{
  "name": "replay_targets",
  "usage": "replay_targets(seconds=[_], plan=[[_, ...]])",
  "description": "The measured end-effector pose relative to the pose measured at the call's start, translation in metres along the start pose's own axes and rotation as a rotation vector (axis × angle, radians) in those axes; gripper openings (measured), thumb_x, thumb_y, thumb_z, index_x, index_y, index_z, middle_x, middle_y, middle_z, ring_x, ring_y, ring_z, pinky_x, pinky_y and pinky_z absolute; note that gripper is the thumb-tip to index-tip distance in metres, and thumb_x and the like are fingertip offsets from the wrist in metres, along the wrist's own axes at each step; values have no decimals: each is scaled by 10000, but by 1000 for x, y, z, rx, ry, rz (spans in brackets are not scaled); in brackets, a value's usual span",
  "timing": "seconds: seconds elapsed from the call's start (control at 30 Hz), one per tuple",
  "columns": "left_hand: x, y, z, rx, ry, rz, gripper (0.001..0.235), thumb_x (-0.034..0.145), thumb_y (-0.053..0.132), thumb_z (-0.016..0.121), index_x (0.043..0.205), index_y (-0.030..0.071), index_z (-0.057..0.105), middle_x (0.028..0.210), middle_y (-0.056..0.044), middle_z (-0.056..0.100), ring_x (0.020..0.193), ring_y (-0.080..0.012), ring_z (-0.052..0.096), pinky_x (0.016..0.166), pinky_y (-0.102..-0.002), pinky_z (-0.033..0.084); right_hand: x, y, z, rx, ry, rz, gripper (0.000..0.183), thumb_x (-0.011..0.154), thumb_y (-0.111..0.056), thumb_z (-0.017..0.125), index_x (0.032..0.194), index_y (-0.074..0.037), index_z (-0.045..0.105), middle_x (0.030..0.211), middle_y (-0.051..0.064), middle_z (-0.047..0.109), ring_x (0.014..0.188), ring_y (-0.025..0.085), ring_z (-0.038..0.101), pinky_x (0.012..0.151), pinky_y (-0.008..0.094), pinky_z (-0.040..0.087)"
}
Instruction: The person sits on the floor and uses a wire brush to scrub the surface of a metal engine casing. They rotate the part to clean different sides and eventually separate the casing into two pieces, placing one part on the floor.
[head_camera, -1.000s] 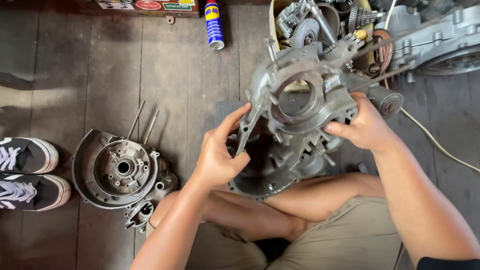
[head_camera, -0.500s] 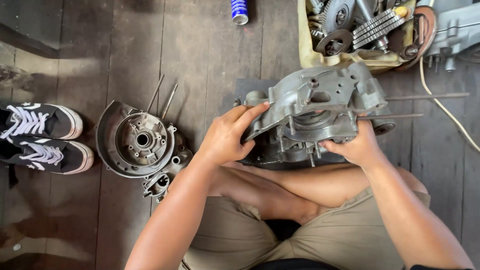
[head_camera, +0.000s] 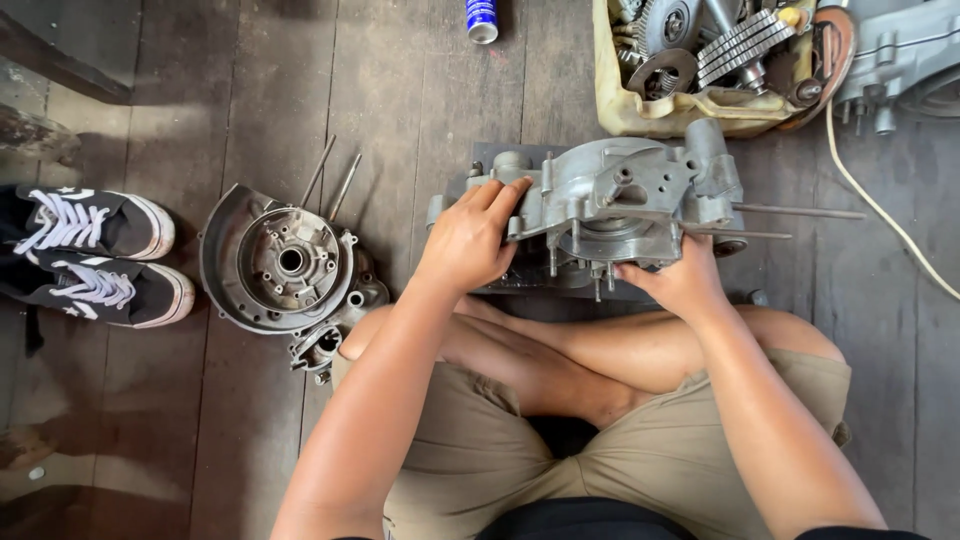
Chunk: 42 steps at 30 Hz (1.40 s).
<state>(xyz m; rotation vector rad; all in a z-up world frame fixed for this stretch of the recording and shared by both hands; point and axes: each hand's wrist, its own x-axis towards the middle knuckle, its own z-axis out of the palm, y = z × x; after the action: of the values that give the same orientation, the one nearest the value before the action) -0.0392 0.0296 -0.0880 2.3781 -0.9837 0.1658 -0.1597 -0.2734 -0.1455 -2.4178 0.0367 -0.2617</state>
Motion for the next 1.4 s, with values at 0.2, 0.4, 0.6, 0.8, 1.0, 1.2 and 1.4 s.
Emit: replay_targets(seconds=[0.2, 0.4, 0.6, 0.8, 1.0, 1.2, 1.4], plan=[[-4, 2, 2, 22, 72, 34, 617, 737, 215, 694, 1336, 141, 570, 947, -19, 557, 911, -300, 666, 750, -403, 598, -31, 17, -54, -139, 251, -170, 145, 868, -102, 813, 996, -115, 746, 1074, 25, 693, 1078, 294, 646, 955, 409, 510], [-10, 6, 6, 28, -8, 7, 643, 731, 193, 710, 1349, 127, 544, 1006, -51, 567, 992, -330, 654, 781, -442, 598, -1, 98, -33, 456, 651, 666, 139, 990, -278, 689, 1008, -150, 639, 894, 29, 571, 771, 121, 598, 451, 207, 523], [-17, 10, 13, 84, -41, 4, 692, 705, 215, 738, 1358, 120, 529, 1039, -49, 565, 1017, -324, 648, 773, -451, 606, 6, 188, 5, 710, 250, 842, 616, 973, -469, 843, 1235, 37, 607, 1046, 218, 668, 948, 346, 709, 735, 573, 598], [-37, 16, 2, 177, 43, 73, 717, 666, 231, 717, 1351, 118, 540, 1032, -25, 567, 990, -258, 636, 740, -383, 604, 9, 87, -26, 487, 218, 658, 624, 1050, -421, 732, 1394, 71, 561, 1325, 271, 607, 1293, 389, 561, 1002, 524, 500], [-30, 8, -4, 133, 165, 47, 639, 678, 211, 689, 1302, 110, 593, 968, -31, 578, 923, -266, 644, 712, -367, 581, 50, 78, -16, 481, 212, 574, 592, 1028, -443, 753, 1367, 23, 615, 1297, 226, 652, 1287, 375, 580, 1039, 492, 475], [-29, 18, -8, 190, 158, 14, 583, 691, 248, 680, 1260, 147, 606, 934, 19, 567, 901, -215, 633, 672, -329, 573, 49, 48, -34, 603, 252, 681, 683, 1126, -502, 437, 1408, 117, 491, 1392, 325, 537, 1346, 446, 504, 1131, 602, 382], [-29, 21, 4, 253, 150, 41, 679, 607, 256, 679, 1273, 155, 597, 930, 32, 552, 898, -196, 602, 648, -299, 571, -9, 184, 40, 329, -18, 1012, 510, 1062, -479, 620, 1273, -15, 643, 1096, 126, 652, 964, 332, 688, 818, 559, 546]])
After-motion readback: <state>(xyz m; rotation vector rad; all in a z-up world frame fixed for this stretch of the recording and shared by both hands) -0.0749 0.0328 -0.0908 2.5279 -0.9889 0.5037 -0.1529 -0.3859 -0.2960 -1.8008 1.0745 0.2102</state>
